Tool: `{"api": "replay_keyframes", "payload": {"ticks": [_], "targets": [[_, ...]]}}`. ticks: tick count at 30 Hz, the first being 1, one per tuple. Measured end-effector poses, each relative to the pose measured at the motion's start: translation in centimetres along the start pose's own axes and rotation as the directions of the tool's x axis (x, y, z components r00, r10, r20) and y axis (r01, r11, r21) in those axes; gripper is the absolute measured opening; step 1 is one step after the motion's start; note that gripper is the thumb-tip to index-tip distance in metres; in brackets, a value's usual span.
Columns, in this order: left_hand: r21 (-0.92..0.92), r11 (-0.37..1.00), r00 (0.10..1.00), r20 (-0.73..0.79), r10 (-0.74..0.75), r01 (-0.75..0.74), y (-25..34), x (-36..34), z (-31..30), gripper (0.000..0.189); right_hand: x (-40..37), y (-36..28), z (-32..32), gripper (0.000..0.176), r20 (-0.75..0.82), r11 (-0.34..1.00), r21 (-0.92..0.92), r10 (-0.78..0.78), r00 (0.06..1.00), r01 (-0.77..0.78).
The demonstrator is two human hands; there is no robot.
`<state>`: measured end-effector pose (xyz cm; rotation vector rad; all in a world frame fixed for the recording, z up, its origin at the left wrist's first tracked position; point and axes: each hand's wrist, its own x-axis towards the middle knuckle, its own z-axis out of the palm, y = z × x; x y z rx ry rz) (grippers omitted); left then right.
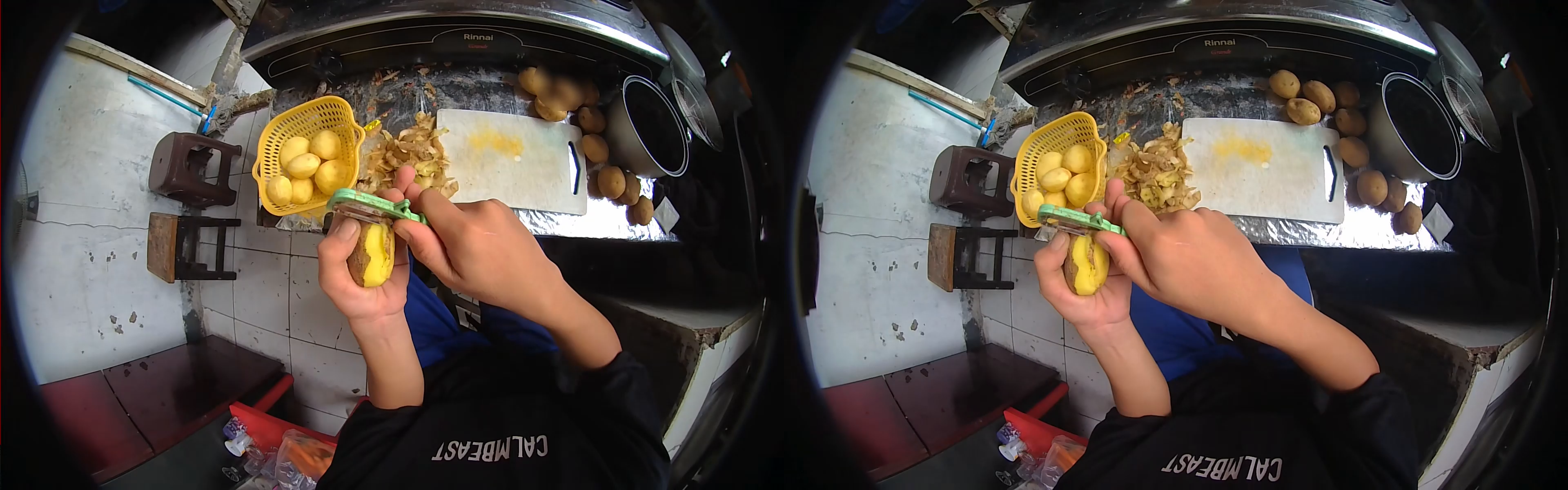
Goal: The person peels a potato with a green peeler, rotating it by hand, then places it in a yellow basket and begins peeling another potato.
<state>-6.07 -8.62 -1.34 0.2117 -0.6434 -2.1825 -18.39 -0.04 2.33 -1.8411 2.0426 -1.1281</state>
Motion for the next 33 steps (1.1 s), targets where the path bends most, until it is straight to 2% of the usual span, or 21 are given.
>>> {"api": "replay_keyframes", "payload": {"ticks": [3,5,6,8,9,10,11,13,14,15,18,19,21,22,23,25,27,29,30,31,33], "targets": [[0.038,0.999,0.999,0.003,-0.034,0.033,-0.7,1.7,-1.2,0.054,0.8,0.7,0.7,0.025,0.028,0.994,0.044,0.097,0.995,-0.098],[-0.057,0.998,0.992,0.128,0.003,0.004,-1.4,2.7,-2.0,0.06,1.6,1.5,1.0,0.025,0.022,0.989,0.055,0.133,0.991,-0.134],[0.05,0.998,0.994,0.108,0.021,-0.026,-1.6,3.1,-2.1,0.07,1.9,1.9,1.3,0.025,0.034,0.985,0.047,0.163,0.986,-0.165],[0.128,0.992,0.993,0.117,-0.016,0.001,-1.3,4.0,-2.1,0.078,2.4,2.8,1.9,0.025,0.058,0.978,0.042,0.201,0.978,-0.204],[0.202,0.979,0.99,0.132,-0.045,0.017,-1.3,4.4,-2.2,0.086,2.7,3.2,2.1,0.026,0.047,0.97,0.108,0.212,0.976,-0.216],[0.159,0.987,0.993,0.116,-0.024,0.005,-1.6,4.9,-2.4,0.092,3.1,3.7,2.2,0.026,0.032,0.96,0.172,0.22,0.975,-0.222],[0.159,0.987,0.994,0.108,-0.028,0.01,-1.8,5.2,-2.8,0.092,3.4,4.2,2.2,0.026,0.038,0.958,0.175,0.225,0.974,-0.228],[-0.052,0.999,0.999,0.045,-0.006,0.009,-2.2,5.8,-3.3,0.083,4.2,5.1,1.9,0.03,0.05,0.909,0.295,0.294,0.954,-0.295],[0.012,0.999,0.999,0.033,0.03,-0.03,-2.5,5.9,-3.8,0.081,4.6,5.4,1.7,0.031,0.079,0.856,0.362,0.366,0.927,-0.369],[0.013,1.0,0.999,0.024,0.027,-0.027,-2.6,6.1,-3.9,0.081,4.8,5.6,1.7,0.031,0.087,0.852,0.365,0.37,0.925,-0.375],[0.249,0.962,0.993,-0.006,0.117,-0.112,-2.9,6.5,-3.7,0.075,4.7,6.2,2.0,0.039,0.21,0.767,0.505,0.335,0.918,-0.396],[0.249,0.963,0.994,-0.013,0.113,-0.106,-3.0,6.6,-3.9,0.075,4.4,6.2,2.7,0.039,0.215,0.764,0.505,0.34,0.916,-0.402],[0.261,0.96,0.994,-0.012,0.111,-0.104,-3.2,6.8,-4.0,0.073,3.8,6.3,4.6,0.036,0.149,0.682,0.633,0.357,0.922,-0.366],[0.166,0.981,0.994,-0.03,0.11,-0.103,-3.4,6.7,-4.4,0.072,3.7,6.3,5.6,0.03,0.076,0.588,0.741,0.408,0.91,-0.326],[0.168,0.98,0.993,-0.027,0.111,-0.105,-3.4,6.6,-4.6,0.072,3.6,6.5,6.2,0.03,0.074,0.588,0.742,0.406,0.911,-0.322],[0.064,0.993,0.993,-0.067,0.099,-0.094,-3.2,6.5,-4.9,0.071,3.5,6.7,6.7,0.025,-0.078,0.56,0.803,0.437,0.896,-0.203],[-0.012,0.995,0.994,-0.033,0.1,-0.1,-2.9,6.3,-5.1,0.065,3.3,6.8,5.0,0.023,-0.016,0.606,0.75,0.417,0.909,-0.265],[-0.097,0.985,0.989,-0.053,0.141,-0.146,-2.6,5.9,-4.8,0.059,3.3,6.4,3.4,0.023,-0.014,0.822,0.425,0.425,0.905,-0.379],[-0.157,0.974,0.986,-0.077,0.15,-0.16,-2.4,5.8,-4.6,0.047,3.3,6.5,2.6,0.024,-0.027,0.898,0.279,0.36,0.932,-0.339],[-0.157,0.973,0.985,-0.068,0.159,-0.168,-2.3,5.7,-4.7,0.047,3.3,6.5,2.5,0.024,-0.033,0.903,0.279,0.349,0.936,-0.327],[-0.201,0.96,0.981,-0.047,0.188,-0.193,-2.0,5.3,-4.8,0.04,3.0,6.6,2.8,0.022,-0.158,0.964,0.137,0.248,0.956,-0.228]]}}
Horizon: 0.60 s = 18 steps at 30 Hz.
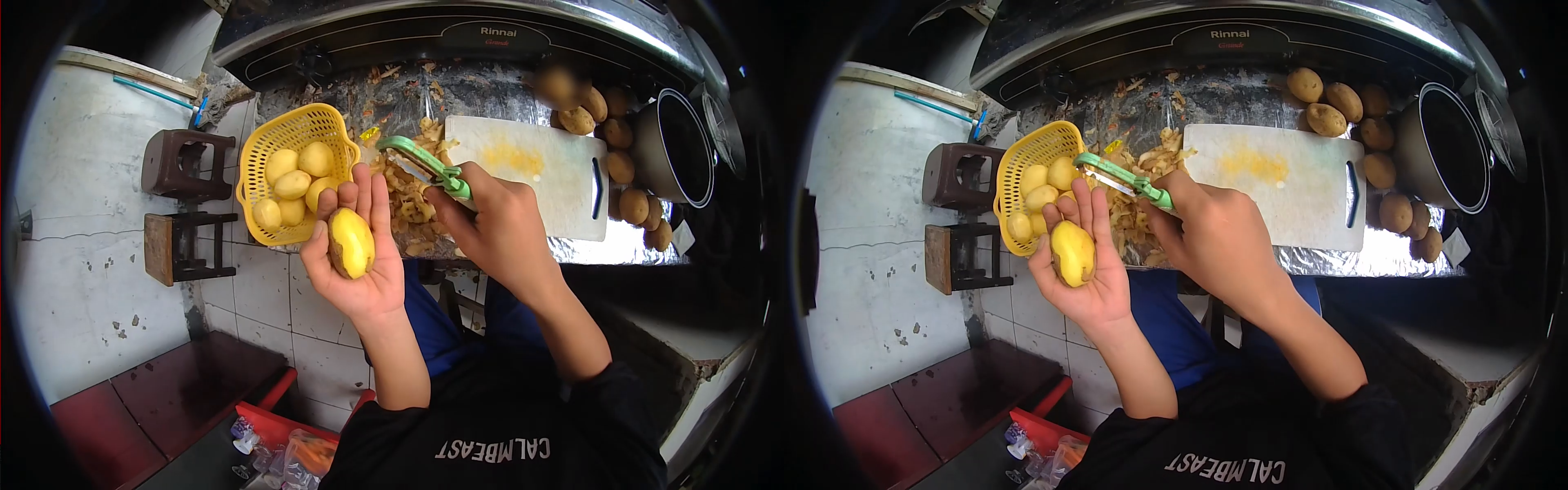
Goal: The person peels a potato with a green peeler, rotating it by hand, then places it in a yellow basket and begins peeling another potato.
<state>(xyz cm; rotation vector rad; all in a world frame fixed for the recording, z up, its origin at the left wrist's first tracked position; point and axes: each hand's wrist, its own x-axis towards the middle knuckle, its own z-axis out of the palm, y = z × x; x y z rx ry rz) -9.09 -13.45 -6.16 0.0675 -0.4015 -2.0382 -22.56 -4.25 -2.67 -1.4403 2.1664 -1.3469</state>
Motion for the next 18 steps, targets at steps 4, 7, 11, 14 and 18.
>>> {"api": "replay_keyframes", "payload": {"ticks": [4,7,11,14,18], "targets": [[-0.043,0.999,0.998,-0.062,-0.007,0.005,0.5,-1.1,1.2,0.029,0.4,0.6,0.9,0.02,0.043,0.994,-0.068,-0.082,0.996,0.085],[-0.065,0.998,0.99,-0.144,0.002,-0.012,1.1,-1.7,1.5,0.025,0.3,0.6,0.9,0.018,0.05,0.992,-0.121,-0.037,0.998,0.043],[-0.125,0.992,0.974,-0.222,-0.032,0.004,1.4,-2.3,2.3,0.024,0.5,0.7,1.1,0.024,0.002,0.984,-0.178,0.002,1.0,-0.002],[-0.154,0.988,0.985,-0.17,-0.042,0.015,1.5,-2.7,1.7,0.024,0.6,-1.4,-0.3,0.03,0.034,0.992,-0.051,0.115,0.993,-0.113],[0.094,0.978,0.925,-0.317,0.208,-0.187,0.2,-3.3,3.9,0.025,-2.9,-4.3,-0.4,0.045,0.334,0.909,0.299,0.185,0.924,-0.291]]}}
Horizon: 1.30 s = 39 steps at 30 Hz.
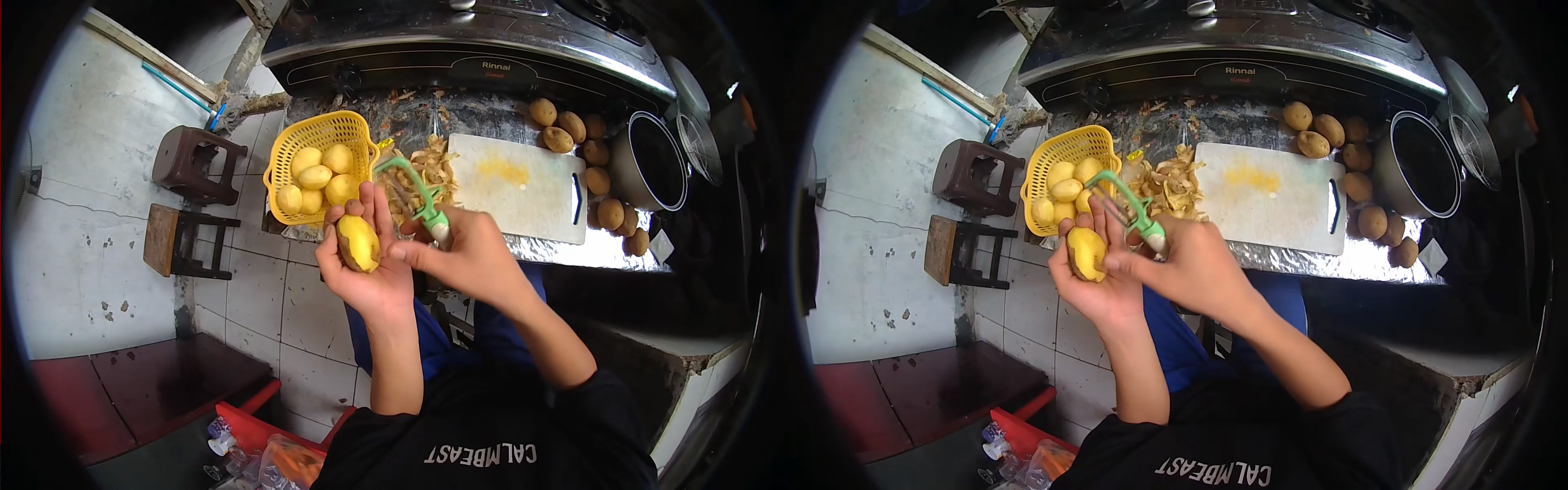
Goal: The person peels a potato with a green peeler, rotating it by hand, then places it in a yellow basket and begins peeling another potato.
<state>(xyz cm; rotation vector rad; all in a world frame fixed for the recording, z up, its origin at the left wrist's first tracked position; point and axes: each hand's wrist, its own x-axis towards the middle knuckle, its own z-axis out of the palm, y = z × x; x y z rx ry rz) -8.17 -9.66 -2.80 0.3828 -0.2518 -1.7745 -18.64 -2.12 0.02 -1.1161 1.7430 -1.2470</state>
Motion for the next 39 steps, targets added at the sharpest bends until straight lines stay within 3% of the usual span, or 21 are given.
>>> {"api": "replay_keyframes", "payload": {"ticks": [1,2,5,8,10,11,12,14,15,16,19,20,22,23,28,34,39], "targets": [[0.17,0.985,0.996,-0.093,-0.002,0.017,-0.1,-1.4,1.7,0.028,-0.9,-1.4,0.3,0.054,0.031,0.992,-0.125,-0.027,0.999,0.031],[0.305,0.944,0.992,0.059,0.11,-0.123,-0.8,-1.6,1.3,0.03,-1.5,-0.9,1.4,0.057,-0.08,0.971,-0.123,-0.214,0.974,0.203],[0.302,0.949,0.986,0.158,0.046,-0.092,-0.7,-2.9,0.2,0.032,-2.2,-1.5,1.5,0.055,-0.121,0.962,-0.115,-0.262,0.958,0.248],[0.255,0.947,0.954,0.274,0.122,-0.194,-0.2,-4.1,0.9,0.042,-2.4,-1.8,-0.4,0.046,-0.03,0.976,-0.084,-0.203,0.979,0.2],[0.412,0.898,0.94,0.217,-0.262,0.155,2.0,-5.0,1.9,0.054,-2.6,-2.3,-1.8,0.044,0.024,0.843,-0.181,-0.512,0.859,0.507],[0.283,0.867,0.839,0.258,-0.48,0.409,3.3,-5.1,1.2,0.058,-3.4,-3.4,-2.9,0.05,0.193,0.886,-0.21,-0.376,0.906,0.412],[0.281,0.867,0.842,0.249,-0.479,0.411,3.7,-5.1,0.4,0.058,-3.6,-3.3,-3.2,0.05,0.198,0.889,-0.207,-0.37,0.907,0.408],[0.203,0.781,0.723,0.295,-0.624,0.591,3.8,-5.0,-0.8,0.05,-3.5,-3.1,-3.8,0.054,0.359,0.802,-0.185,-0.482,0.799,0.568],[0.33,0.821,0.855,0.067,-0.514,0.467,3.4,-5.7,-0.5,0.04,-3.3,-2.5,-3.7,0.042,0.299,0.724,-0.153,-0.615,0.73,0.672],[0.323,0.825,0.859,0.066,-0.508,0.463,3.5,-6.0,-0.5,0.04,-3.8,-2.3,-4.0,0.042,0.308,0.723,-0.151,-0.614,0.727,0.674],[0.536,0.798,0.889,0.172,-0.424,0.277,3.9,-6.8,1.0,0.035,-6.0,-1.9,-4.2,0.036,0.085,0.89,-0.146,-0.423,0.902,0.432],[0.529,0.802,0.894,0.165,-0.417,0.277,3.8,-6.8,1.3,0.035,-6.6,-2.1,-4.4,0.036,0.099,0.891,-0.146,-0.42,0.902,0.431],[0.614,0.76,0.913,0.152,-0.379,0.213,3.4,-7.0,1.3,0.037,-8.2,-3.1,-5.0,0.029,0.18,0.919,-0.297,-0.213,0.96,0.26],[0.549,0.788,0.897,0.145,-0.418,0.278,3.3,-6.9,0.8,0.042,-8.4,-2.0,-4.3,0.023,0.134,0.801,-0.405,-0.424,0.896,0.44],[0.44,0.806,0.859,0.134,-0.494,0.395,3.7,-7.3,1.4,0.048,-9.1,-2.5,-4.4,0.028,0.217,0.653,-0.595,-0.431,0.876,0.468],[0.455,0.832,0.874,0.199,-0.443,0.318,4.0,-7.8,1.3,0.044,-9.0,-2.8,-3.9,0.026,0.243,0.63,-0.621,-0.41,0.879,0.465],[0.62,0.776,0.934,0.199,-0.295,0.114,4.2,-8.2,1.8,0.043,-8.7,-3.2,-3.7,0.026,0.24,0.651,-0.598,-0.411,0.88,0.467]]}}
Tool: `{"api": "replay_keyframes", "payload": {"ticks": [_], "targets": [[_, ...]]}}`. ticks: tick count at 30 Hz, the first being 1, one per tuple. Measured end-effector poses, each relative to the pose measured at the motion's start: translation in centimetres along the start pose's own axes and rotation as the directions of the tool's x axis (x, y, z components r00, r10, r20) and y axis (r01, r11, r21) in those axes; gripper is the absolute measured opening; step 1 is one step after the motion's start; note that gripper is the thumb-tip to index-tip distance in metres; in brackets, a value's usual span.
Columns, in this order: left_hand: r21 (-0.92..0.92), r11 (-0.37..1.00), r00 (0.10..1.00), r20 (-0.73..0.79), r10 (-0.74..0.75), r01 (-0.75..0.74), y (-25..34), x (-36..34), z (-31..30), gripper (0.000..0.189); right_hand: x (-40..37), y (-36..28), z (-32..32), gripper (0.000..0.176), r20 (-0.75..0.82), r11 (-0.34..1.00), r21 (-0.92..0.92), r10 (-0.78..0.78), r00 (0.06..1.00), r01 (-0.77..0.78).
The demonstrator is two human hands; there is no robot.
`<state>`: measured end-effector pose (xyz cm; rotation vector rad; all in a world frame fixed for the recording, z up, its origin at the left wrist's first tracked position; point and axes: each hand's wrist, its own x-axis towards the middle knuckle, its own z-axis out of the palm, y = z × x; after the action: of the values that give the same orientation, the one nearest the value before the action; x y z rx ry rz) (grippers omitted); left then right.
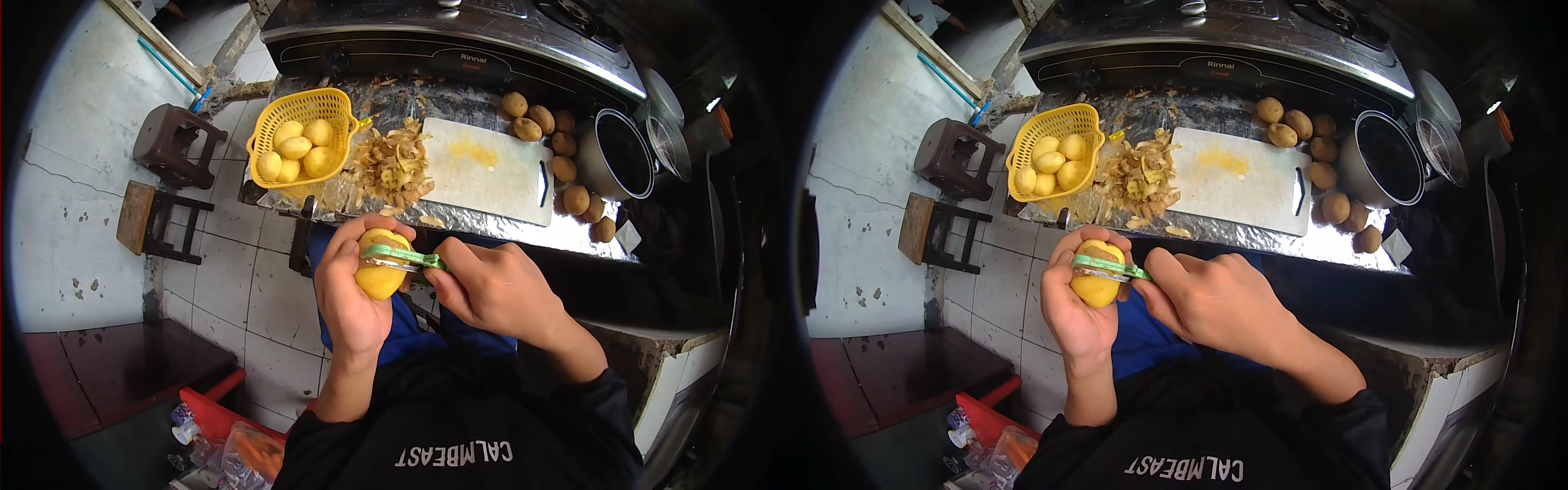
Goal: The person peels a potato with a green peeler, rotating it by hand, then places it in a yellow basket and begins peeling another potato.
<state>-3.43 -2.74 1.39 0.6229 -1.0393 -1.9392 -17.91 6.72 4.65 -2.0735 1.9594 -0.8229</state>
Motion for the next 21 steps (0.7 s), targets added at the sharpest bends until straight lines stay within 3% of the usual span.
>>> {"api": "replay_keyframes", "payload": {"ticks": [7,12,15,21], "targets": [[-0.071,0.997,0.999,-0.03,-0.026,0.024,0.2,-0.1,0.2,0.041,0.5,0.0,0.1,0.025,-0.014,1.0,0.02,-0.016,1.0,0.016],[0.086,0.996,0.998,-0.049,-0.035,0.039,-0.4,0.4,0.2,0.041,1.0,0.4,0.4,0.025,-0.009,0.999,0.048,0.012,1.0,-0.011],[-0.013,0.997,0.994,-0.071,-0.077,0.077,0.0,0.7,-0.1,0.041,1.1,0.6,0.7,0.025,-0.018,0.999,0.032,-0.011,1.0,0.012],[0.139,0.987,0.987,-0.148,-0.057,0.078,-0.4,1.0,0.7,0.04,1.8,1.3,1.0,0.024,-0.039,0.999,-0.034,0.009,0.999,-0.011]]}}
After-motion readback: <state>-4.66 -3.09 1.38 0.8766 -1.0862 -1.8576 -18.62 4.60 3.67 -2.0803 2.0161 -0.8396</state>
